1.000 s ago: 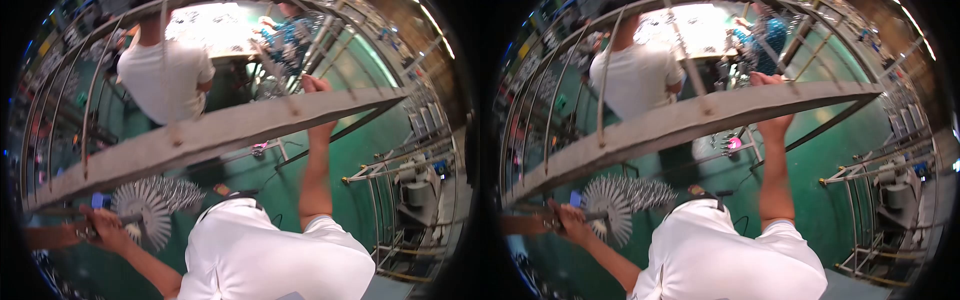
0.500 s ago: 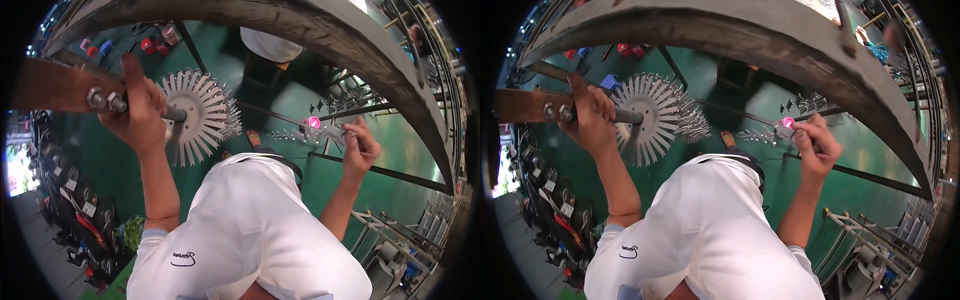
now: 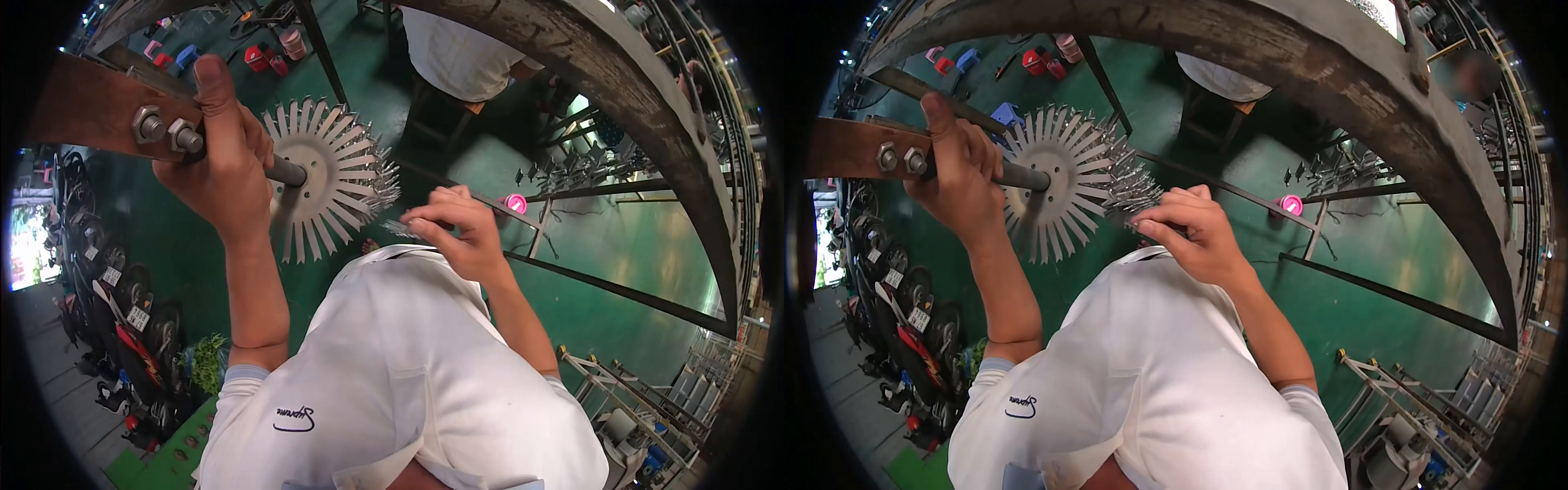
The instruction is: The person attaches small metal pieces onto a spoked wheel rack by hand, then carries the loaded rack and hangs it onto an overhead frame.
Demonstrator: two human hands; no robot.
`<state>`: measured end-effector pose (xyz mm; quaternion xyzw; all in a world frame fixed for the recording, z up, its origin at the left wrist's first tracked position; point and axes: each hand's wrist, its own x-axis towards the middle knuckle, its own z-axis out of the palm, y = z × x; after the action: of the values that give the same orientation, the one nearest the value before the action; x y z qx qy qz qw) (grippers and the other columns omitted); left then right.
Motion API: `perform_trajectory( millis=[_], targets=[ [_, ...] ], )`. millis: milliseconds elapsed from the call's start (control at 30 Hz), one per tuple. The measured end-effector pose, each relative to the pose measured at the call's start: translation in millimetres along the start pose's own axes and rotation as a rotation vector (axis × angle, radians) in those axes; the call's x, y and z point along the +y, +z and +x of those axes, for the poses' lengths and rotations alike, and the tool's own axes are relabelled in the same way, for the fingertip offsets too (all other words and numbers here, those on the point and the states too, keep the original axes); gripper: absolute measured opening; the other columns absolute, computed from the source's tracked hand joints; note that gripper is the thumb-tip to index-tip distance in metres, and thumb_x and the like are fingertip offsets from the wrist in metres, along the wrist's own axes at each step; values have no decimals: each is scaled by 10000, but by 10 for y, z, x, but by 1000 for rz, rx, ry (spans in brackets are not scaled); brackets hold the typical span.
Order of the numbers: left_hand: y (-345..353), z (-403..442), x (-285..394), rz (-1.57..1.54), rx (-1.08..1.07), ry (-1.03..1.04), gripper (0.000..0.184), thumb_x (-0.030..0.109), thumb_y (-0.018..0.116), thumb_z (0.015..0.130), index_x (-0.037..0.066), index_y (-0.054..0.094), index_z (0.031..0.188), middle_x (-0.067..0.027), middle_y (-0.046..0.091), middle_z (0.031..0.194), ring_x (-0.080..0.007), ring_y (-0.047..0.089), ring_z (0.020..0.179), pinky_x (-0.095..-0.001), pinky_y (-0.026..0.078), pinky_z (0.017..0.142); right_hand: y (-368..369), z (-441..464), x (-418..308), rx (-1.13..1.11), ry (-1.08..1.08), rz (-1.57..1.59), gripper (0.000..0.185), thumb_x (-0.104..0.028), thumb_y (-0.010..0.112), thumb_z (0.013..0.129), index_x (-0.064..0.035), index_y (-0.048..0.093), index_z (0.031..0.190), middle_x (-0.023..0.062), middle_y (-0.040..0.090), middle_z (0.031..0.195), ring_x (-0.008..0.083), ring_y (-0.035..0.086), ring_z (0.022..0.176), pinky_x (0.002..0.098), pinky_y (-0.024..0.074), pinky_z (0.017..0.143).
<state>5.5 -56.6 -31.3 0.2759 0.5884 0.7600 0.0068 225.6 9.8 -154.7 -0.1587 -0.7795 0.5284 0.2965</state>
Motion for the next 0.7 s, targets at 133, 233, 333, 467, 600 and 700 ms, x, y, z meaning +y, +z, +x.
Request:
perform_trajectory(
  millis=[133,233,333,467,600,700],
  targets=[
    [2,1,0,5,17,-10,560,365,742,927,110,409,555,14,389,442,-86,365,354,-267,271,360,160,142,126,-29,12,-9,104,-125,723,896,-41,755,947,7,552,685,135,467,682,298,318,753],
    [7,-4,5,10,19,-8,570,363,741,927,113,403,544,17,388,445,-84,363,356,-267,271,361,229,205,158,-42,17,-14,114,-146,726,903,-38,746,934,10,550,690,140,465,687,297,317,751],
    [-7,0,2,10,11,-17,579,360,739,930,117,394,533,19,388,448,-84,363,357,-268,274,362,269,237,202,-48,7,-26,119,-153,726,906,-35,732,920,15,553,698,149,466,690,299,315,747],
    [5,-3,14,10,28,-32,577,353,735,933,118,392,533,18,389,448,-83,358,354,-267,271,360,288,253,209,-63,-16,-55,111,-146,726,904,-36,718,906,21,549,700,159,474,699,308,313,738],
    [-6,10,9,10,25,-35,569,349,738,931,113,404,535,15,394,445,-82,360,351,-264,272,358,305,269,161,-90,-51,-166,96,-128,731,887,-35,718,909,22,549,700,172,488,705,319,316,721],
    [-3,5,24,9,17,-39,551,341,732,936,107,426,542,14,400,447,-84,369,353,-262,279,360,334,271,101,-74,-46,-217,97,-130,737,868,-41,723,903,35,581,722,202,522,715,337,342,703]
  ],
)
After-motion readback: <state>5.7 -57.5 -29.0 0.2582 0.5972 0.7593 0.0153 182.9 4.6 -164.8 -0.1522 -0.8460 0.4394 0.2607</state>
